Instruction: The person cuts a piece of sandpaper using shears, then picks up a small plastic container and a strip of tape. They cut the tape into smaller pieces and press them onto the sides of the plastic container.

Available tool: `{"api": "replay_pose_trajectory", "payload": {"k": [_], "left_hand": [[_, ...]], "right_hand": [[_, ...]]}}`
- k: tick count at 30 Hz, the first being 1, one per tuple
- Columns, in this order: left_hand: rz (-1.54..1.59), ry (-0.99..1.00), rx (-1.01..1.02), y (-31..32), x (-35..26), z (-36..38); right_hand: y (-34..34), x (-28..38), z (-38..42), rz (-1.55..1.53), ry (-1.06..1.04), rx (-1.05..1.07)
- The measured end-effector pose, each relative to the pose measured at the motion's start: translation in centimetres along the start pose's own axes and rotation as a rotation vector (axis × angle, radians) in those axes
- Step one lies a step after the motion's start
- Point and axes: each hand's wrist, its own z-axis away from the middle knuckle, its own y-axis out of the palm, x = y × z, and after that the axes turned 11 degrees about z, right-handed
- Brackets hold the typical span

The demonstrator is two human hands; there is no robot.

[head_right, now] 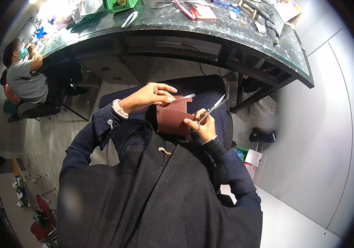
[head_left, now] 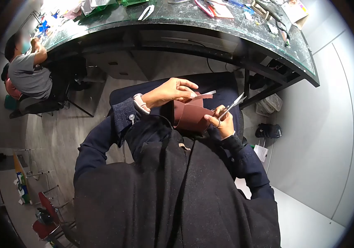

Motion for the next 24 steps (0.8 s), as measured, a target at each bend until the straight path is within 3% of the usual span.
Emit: {"api": "replay_pose_trajectory", "payload": {"k": [6,11,15,18,24], "left_hand": [[-0.267,-0.053,0.072,-0.2,-0.4,0.3],[-0.194,0.047,-0.007,0.4,-0.1,0.3],[-0.289,0.278,-0.249,-0.2,1.3,-0.6],[-0.154,0.298,-0.323,-1.7,3.8,-1.7],[-0.285,0.367,-0.553,-1.0,6.8,-5.6]], "right_hand": [[1.3,0.3,-0.1,-0.102,-0.001,-0.026],[2.3,-0.3,-0.5,-0.172,0.029,-0.046],[3.8,-0.4,-0.3,-0.137,0.004,-0.159],[5.6,0.5,0.6,-0.007,-0.073,-0.252],[5.7,-1.7,-0.4,0.164,-0.202,-0.379]]}}
